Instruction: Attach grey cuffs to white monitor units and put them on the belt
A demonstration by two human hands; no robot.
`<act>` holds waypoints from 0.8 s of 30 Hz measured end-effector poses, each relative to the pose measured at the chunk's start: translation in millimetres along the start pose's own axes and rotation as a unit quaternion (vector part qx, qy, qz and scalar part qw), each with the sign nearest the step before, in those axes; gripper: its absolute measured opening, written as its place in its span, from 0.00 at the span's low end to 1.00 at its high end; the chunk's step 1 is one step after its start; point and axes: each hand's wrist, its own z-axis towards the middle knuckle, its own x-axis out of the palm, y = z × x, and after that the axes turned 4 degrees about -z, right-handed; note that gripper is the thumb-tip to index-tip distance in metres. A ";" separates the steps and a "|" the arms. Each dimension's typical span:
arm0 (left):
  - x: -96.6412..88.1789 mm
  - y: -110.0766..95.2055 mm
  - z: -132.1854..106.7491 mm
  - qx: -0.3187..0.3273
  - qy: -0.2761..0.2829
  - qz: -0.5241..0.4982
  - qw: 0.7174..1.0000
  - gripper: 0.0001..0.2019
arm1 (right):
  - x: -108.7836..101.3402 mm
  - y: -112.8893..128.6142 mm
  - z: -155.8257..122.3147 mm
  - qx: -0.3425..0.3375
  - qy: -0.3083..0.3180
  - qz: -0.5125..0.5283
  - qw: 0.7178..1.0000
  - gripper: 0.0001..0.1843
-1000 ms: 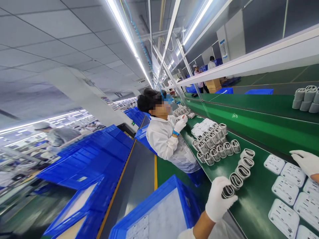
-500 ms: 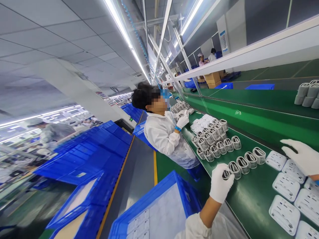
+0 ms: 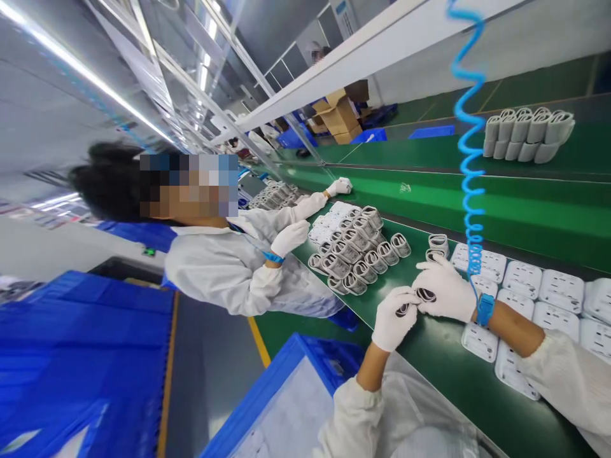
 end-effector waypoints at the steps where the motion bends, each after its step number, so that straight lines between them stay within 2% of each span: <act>1: -4.1 1.7 1.7 0.006 0.016 -0.010 1.000 0.12 | 0.1 0.3 -0.2 -0.002 -0.009 0.000 1.000 0.11; 8: -20.4 21.3 5.1 0.005 0.061 -0.082 0.995 0.08 | 10.5 2.9 0.8 -0.024 -0.043 0.018 0.999 0.05; 11: -25.9 35.8 3.2 -0.038 0.019 -0.081 0.996 0.10 | 7.7 1.3 -1.1 -0.019 -0.059 0.027 0.998 0.05; 14: -23.7 46.1 0.5 -0.110 -0.050 -0.002 0.993 0.20 | 4.2 -0.9 -4.2 -0.027 -0.059 0.046 0.997 0.14; 16: -17.5 47.5 -1.6 -0.104 -0.046 0.059 0.992 0.28 | 2.8 -3.0 -6.6 -0.035 -0.059 0.059 0.996 0.18; 18: -10.6 46.1 -3.1 -0.070 -0.028 0.104 0.992 0.33 | 2.3 -6.5 -9.0 -0.038 -0.071 0.071 0.994 0.19; 20: -5.8 45.4 -2.6 -0.059 -0.033 0.134 0.989 0.33 | 2.2 -11.8 -11.1 -0.036 -0.099 0.080 0.991 0.23; 24: -4.7 53.9 3.5 -0.102 -0.085 0.177 0.975 0.24 | 1.5 -21.4 -11.9 -0.011 -0.120 0.075 0.990 0.34</act>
